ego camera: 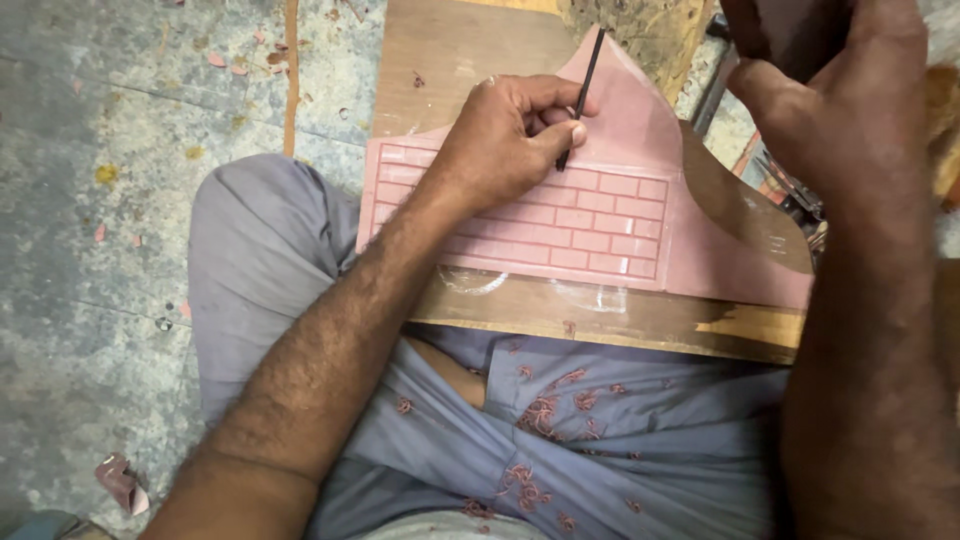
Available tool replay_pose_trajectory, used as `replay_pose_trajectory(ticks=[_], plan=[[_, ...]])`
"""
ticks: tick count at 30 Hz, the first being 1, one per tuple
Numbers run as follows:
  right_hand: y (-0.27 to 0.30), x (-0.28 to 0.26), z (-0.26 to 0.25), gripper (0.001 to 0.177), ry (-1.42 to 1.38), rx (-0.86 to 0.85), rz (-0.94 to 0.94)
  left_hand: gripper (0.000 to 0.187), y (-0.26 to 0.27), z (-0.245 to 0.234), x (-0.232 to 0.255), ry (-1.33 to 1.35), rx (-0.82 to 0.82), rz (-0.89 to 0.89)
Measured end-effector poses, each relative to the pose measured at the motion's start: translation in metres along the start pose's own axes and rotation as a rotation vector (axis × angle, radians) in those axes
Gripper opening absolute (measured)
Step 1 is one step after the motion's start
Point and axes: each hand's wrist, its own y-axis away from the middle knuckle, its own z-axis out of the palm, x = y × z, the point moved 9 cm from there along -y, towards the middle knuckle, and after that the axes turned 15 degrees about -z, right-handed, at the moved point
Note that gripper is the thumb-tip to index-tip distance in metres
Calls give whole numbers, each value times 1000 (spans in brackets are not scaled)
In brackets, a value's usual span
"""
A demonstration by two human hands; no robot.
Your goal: The person sits on the floor and uses a chisel and a wooden mallet to carve a brick pattern into a pink wooden piece. They repeatedly strike the chisel to deepen the grooves and occasionally wipe away debris from the surface.
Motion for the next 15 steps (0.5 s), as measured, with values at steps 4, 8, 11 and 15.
replay_pose_trajectory(ticks=[4,8,11,15], plan=[[-7,-10,-2,52,118,-55,-38,21,1,-2,1,-27,6,-12],[-1,1,4,49,-25,-49,75,18,1,0,0,2,-1,-12],[-1,1,0,45,32,-51,39,16,3,-1,2,-3,-2,9],[1,-7,0,48,60,2,-14,16,6,0,3,10,-24,49]])
